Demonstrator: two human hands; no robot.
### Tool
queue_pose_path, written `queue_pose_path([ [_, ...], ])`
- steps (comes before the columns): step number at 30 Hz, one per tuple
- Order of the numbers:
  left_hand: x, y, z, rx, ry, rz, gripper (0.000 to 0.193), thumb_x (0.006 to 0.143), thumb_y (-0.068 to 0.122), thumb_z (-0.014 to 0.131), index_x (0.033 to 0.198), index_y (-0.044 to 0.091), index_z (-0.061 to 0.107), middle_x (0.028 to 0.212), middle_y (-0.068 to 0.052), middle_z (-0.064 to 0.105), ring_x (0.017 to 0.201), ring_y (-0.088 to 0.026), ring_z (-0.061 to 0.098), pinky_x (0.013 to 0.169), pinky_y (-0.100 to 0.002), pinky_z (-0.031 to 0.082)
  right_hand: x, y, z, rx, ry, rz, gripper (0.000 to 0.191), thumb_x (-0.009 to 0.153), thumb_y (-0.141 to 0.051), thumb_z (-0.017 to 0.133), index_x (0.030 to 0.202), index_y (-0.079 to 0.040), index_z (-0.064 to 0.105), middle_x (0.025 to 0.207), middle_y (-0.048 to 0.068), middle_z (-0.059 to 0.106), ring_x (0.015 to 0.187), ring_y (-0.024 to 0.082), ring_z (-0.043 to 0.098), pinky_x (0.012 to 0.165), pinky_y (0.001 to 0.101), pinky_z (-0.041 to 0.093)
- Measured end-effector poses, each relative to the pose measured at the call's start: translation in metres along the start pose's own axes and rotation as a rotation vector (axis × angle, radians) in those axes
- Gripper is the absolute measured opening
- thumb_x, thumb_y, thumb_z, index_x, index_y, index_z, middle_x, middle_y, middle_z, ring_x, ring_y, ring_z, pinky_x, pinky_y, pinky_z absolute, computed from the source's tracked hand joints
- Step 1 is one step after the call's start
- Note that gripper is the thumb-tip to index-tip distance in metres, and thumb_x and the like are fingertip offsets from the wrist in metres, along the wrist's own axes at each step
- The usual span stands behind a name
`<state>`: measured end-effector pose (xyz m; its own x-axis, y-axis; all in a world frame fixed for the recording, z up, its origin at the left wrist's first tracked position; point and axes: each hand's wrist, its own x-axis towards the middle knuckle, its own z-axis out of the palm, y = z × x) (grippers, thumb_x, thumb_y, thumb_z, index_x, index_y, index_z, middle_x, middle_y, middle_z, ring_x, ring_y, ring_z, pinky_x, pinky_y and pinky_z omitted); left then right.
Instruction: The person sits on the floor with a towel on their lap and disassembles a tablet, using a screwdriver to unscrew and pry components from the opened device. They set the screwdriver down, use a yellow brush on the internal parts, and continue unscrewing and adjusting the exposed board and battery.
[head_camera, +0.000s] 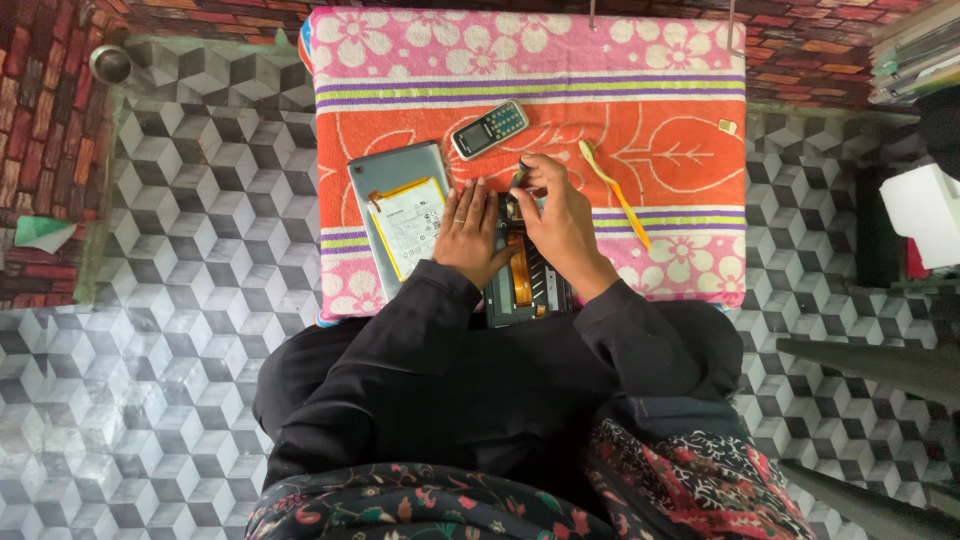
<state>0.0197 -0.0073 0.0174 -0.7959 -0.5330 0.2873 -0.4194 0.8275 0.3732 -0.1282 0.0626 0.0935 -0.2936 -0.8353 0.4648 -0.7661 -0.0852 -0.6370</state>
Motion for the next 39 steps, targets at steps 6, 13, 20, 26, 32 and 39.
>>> queue_pose_path([
  [6, 0.000, 0.001, -0.001, 0.003, 0.011, -0.002, 0.092, 0.086, 0.056, 0.072, 0.147, -0.009, 0.048, 0.159, -0.030, 0.038, 0.152, -0.039, 0.032, 0.126, -0.054, 0.019, 0.002, -0.004, 0.003, 0.064, 0.057, -0.065, 0.048, 0.099, 0.001, 0.072, 0.138, -0.003, 0.043, 0.122, 0.018, 0.070, 0.110, 0.030, 0.074, 0.091, 0.0368, 0.062],
  [13, 0.001, 0.002, -0.001, 0.022, 0.006, -0.001, 0.093, 0.089, 0.059, 0.069, 0.148, -0.009, 0.047, 0.158, -0.029, 0.038, 0.152, -0.039, 0.032, 0.126, -0.054, 0.019, 0.011, -0.003, 0.011, 0.063, 0.135, -0.028, 0.052, 0.092, -0.005, 0.086, 0.125, -0.005, 0.047, 0.109, 0.014, 0.067, 0.091, 0.023, 0.075, 0.076, 0.0332, 0.061],
  [20, 0.003, 0.002, -0.004, 0.035, 0.003, -0.003, 0.092, 0.087, 0.059, 0.069, 0.147, -0.009, 0.048, 0.159, -0.029, 0.037, 0.151, -0.039, 0.032, 0.125, -0.055, 0.019, 0.014, -0.010, 0.008, 0.022, 0.192, -0.086, 0.055, 0.088, -0.003, 0.087, 0.124, -0.003, 0.046, 0.116, 0.018, 0.062, 0.088, 0.021, 0.069, 0.076, 0.0325, 0.058],
  [26, 0.005, 0.005, -0.007, 0.023, -0.001, -0.018, 0.092, 0.088, 0.058, 0.070, 0.147, -0.008, 0.048, 0.158, -0.029, 0.037, 0.151, -0.039, 0.033, 0.126, -0.055, 0.017, 0.020, -0.014, 0.000, 0.265, 0.031, 0.051, 0.045, 0.095, 0.010, 0.074, 0.129, -0.001, 0.048, 0.124, 0.018, 0.056, 0.102, 0.025, 0.072, 0.090, 0.0315, 0.063],
  [32, 0.004, 0.006, -0.008, 0.025, -0.020, -0.019, 0.094, 0.087, 0.059, 0.070, 0.149, -0.008, 0.046, 0.159, -0.029, 0.037, 0.152, -0.038, 0.032, 0.126, -0.055, 0.017, 0.020, -0.008, -0.012, 0.370, -0.064, 0.066, 0.049, 0.093, 0.012, 0.068, 0.130, -0.002, 0.039, 0.126, 0.014, 0.057, 0.112, 0.022, 0.072, 0.095, 0.0298, 0.059],
  [39, 0.003, 0.005, -0.008, 0.039, -0.026, -0.009, 0.096, 0.087, 0.060, 0.069, 0.150, -0.008, 0.044, 0.160, -0.029, 0.035, 0.153, -0.039, 0.031, 0.126, -0.054, 0.016, 0.022, -0.010, -0.001, 0.264, 0.085, 0.202, 0.052, 0.091, 0.006, 0.080, 0.124, -0.005, 0.042, 0.111, 0.012, 0.062, 0.098, 0.019, 0.071, 0.088, 0.0310, 0.059],
])
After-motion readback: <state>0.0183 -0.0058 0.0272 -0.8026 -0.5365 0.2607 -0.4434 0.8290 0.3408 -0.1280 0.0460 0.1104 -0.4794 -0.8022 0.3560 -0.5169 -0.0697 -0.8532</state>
